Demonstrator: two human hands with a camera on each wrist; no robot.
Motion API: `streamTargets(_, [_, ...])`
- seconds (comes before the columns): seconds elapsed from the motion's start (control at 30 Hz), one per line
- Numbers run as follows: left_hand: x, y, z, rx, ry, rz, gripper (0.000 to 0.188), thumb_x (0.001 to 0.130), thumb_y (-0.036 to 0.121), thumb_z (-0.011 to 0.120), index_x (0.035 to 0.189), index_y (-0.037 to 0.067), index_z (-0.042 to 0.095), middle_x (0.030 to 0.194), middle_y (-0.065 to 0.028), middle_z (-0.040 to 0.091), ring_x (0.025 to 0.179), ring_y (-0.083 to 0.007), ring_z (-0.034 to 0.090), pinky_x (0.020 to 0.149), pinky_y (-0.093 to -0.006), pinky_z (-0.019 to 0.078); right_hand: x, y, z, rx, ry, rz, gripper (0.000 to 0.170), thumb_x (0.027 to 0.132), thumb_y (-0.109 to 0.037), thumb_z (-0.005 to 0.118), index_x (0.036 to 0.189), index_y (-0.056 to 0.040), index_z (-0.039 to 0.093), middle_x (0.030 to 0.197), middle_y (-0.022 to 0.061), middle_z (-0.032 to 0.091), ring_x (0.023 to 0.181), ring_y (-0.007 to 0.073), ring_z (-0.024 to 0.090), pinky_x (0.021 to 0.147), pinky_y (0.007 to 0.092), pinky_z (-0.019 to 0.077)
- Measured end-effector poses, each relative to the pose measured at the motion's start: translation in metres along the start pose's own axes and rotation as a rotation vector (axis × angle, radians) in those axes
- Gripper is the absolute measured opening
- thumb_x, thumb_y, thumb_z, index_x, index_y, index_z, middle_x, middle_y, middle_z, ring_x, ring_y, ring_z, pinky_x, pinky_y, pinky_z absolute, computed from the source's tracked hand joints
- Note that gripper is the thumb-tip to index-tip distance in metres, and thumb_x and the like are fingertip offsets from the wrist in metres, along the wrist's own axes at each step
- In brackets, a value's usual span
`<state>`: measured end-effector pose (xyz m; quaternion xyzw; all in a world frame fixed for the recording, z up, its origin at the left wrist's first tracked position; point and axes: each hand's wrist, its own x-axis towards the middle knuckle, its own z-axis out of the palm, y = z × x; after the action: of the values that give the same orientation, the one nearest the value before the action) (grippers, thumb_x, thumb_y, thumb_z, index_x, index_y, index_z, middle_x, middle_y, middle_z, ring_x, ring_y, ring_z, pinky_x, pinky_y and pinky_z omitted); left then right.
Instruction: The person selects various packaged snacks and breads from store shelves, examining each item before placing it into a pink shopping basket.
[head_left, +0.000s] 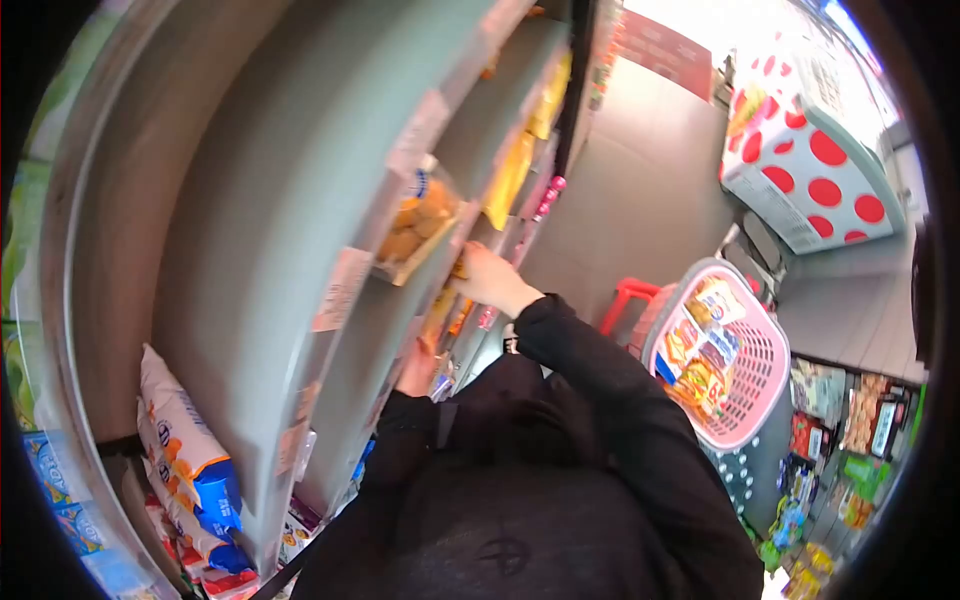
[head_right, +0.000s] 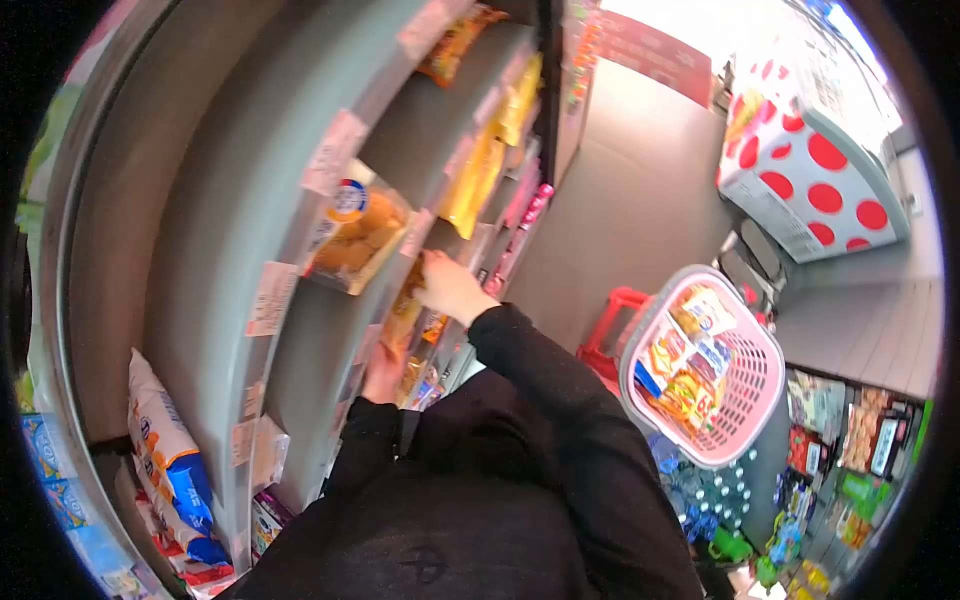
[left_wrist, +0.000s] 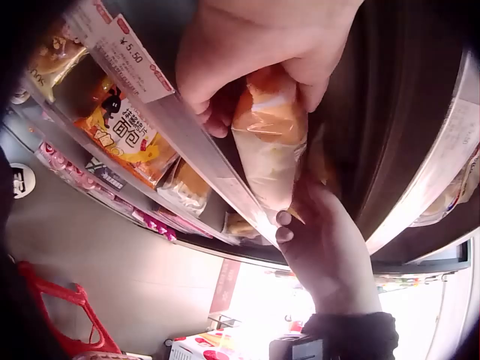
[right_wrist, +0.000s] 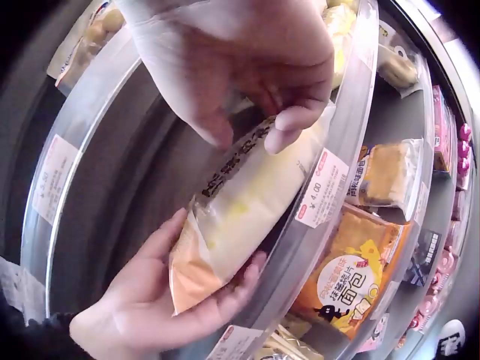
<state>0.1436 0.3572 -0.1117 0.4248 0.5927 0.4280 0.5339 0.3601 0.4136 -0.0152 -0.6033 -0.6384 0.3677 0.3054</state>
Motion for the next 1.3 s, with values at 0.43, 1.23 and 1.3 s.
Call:
streamTargets(0.43, [-0.097, 0.057, 0.037, -0.525, -0.149, -0.528, 0.048, 0.084, 0.041, 0.044, 0.121, 0.011, 0.039, 0.117, -0.0027, 0.049, 0.104, -0.0185, 0.049, 0.083, -0.0318, 0.0418, -0.172, 0.032, -0.078, 0.165, 0.225, -0.03, 0.052, 0.074, -0.026, 0.061, 0.113, 0.0017, 0.042, 0.107, 0.0159, 0.05, 0.097, 0.0271, 0.051, 0.082, 0.0332, 0.042])
streamTargets(1.23, [-0.164, -0.013, 0.425, 0.255, -0.937, -0.408, 0.036, 0.069, 0.01, 0.06, 0.099, -0.005, 0.048, 0.088, -0.0102, 0.056, 0.072, -0.0151, 0.056, 0.061, -0.0245, 0.046, -0.432, 0.281, -0.181, 1.422, 0.698, 0.721, 0.027, 0.08, -0.011, 0.055, 0.105, -0.0062, 0.047, 0.107, 0.0059, 0.051, 0.098, 0.0205, 0.051, 0.085, 0.0348, 0.0393])
streamTargets(1.3, [-0.164, -0.024, 0.423, 0.291, -0.838, -0.332, 0.043, 0.066, 0.008, 0.057, 0.106, -0.004, 0.046, 0.094, -0.0105, 0.055, 0.073, -0.0143, 0.055, 0.06, -0.0224, 0.0448, -0.426, 0.299, -0.172, 1.472, 0.669, 0.721, 0.028, 0.079, -0.012, 0.056, 0.105, -0.0065, 0.047, 0.106, 0.005, 0.052, 0.098, 0.0204, 0.051, 0.087, 0.0352, 0.0372])
